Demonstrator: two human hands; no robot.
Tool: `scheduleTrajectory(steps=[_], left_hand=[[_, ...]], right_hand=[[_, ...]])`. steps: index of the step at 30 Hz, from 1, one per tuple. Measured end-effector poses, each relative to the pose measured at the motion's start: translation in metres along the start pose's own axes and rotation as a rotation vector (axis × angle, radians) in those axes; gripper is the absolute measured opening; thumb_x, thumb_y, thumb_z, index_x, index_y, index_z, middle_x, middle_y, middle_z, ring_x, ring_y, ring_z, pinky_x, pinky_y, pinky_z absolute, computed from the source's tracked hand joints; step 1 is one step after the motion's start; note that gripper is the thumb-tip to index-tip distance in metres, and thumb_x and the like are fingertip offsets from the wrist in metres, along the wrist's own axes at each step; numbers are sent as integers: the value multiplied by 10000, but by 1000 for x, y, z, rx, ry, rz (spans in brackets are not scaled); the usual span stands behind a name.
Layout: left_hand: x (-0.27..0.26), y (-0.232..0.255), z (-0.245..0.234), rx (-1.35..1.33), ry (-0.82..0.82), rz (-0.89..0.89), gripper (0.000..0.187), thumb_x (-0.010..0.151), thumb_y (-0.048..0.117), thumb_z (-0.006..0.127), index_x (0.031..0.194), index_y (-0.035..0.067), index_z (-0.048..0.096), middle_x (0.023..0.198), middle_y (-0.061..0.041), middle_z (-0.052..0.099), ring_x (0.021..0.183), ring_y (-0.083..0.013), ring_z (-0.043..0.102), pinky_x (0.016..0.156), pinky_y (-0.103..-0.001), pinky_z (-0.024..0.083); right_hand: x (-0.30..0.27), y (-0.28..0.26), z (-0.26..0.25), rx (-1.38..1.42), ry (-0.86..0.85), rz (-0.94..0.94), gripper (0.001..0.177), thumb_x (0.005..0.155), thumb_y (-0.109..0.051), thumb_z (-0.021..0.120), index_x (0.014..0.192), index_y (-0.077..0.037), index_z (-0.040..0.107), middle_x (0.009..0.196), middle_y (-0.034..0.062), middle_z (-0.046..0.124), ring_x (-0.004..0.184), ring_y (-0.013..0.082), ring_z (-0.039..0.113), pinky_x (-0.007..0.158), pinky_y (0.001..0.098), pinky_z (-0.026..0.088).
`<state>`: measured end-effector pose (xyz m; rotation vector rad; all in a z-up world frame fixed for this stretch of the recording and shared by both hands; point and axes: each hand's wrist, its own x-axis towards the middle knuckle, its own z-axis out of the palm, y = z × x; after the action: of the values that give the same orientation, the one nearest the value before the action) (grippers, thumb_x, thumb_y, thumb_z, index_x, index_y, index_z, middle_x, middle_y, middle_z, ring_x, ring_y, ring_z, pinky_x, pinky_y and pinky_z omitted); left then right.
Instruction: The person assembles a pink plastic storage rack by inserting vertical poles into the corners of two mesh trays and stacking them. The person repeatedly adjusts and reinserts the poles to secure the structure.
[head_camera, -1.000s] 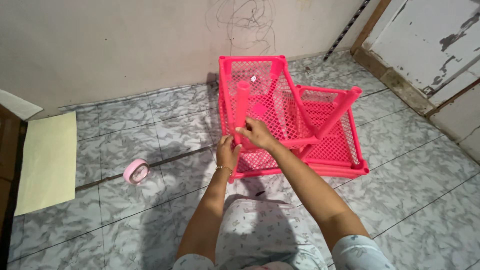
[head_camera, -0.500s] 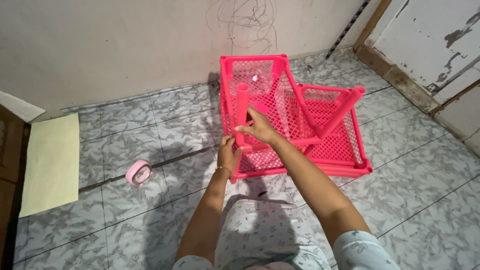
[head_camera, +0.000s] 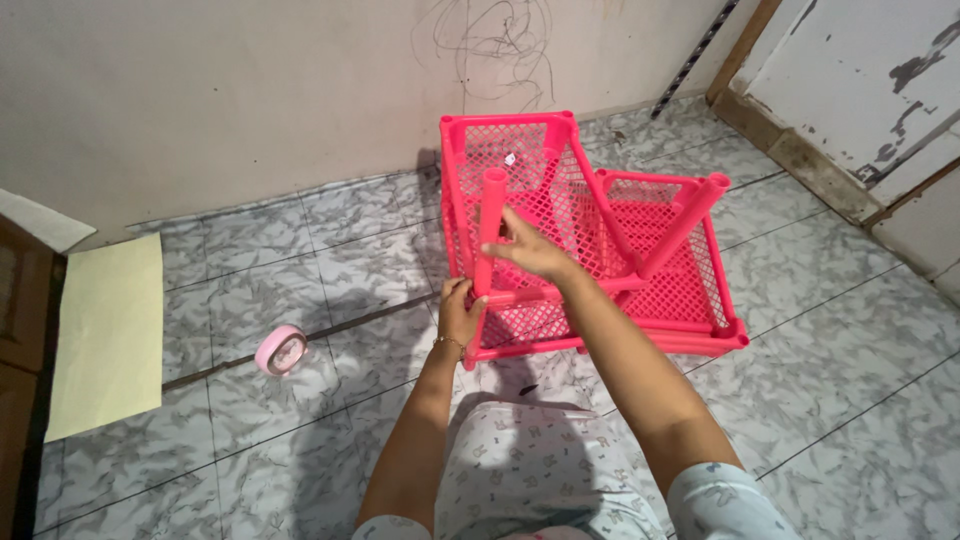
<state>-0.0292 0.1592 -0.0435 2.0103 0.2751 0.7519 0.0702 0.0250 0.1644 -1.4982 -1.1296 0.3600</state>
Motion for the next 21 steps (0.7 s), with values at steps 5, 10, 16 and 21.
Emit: scheduleTrajectory(steps=[5, 10, 16, 21], left_hand=[[0, -6, 5, 3, 8, -12, 492, 800, 178, 847, 1217, 3, 655, 1285, -158, 561, 1049, -301, 636, 922, -359, 544], [0, -10, 7, 17, 34, 35, 500, 797, 165, 860, 1218, -4, 650, 1286, -160, 559, 1024, -288, 642, 894, -347, 559], [-1, -3, 4, -23, 10, -16, 505, 799, 150, 843, 1235, -6, 642, 1290, -160, 557, 1024, -290, 644, 894, -344, 562], [-3, -2, 1, -21, 36, 55, 502, 808, 145, 837, 1239, -22, 642, 1289, -178, 559, 1069, -306, 634, 922, -353, 556]], right_hand=[[-3, -7, 0, -357, 113, 239, 603, 820, -211, 866, 1319, -50, 567, 1069, 87, 684, 981, 202, 681, 894, 363, 577], [-2, 3, -1, -68, 31, 100, 652, 833, -221, 831, 1367, -56, 496, 1246, 41, 618, 1144, 169, 622, 965, 350, 543], [-1, 15, -5, -160, 52, 181, 617, 834, -174, 858, 1344, -30, 543, 1163, 92, 682, 1078, 198, 693, 964, 379, 590], [-1, 3, -2, -15, -3, 130, 697, 859, -176, 814, 1444, -52, 456, 1271, 71, 621, 1152, 175, 634, 972, 382, 560]])
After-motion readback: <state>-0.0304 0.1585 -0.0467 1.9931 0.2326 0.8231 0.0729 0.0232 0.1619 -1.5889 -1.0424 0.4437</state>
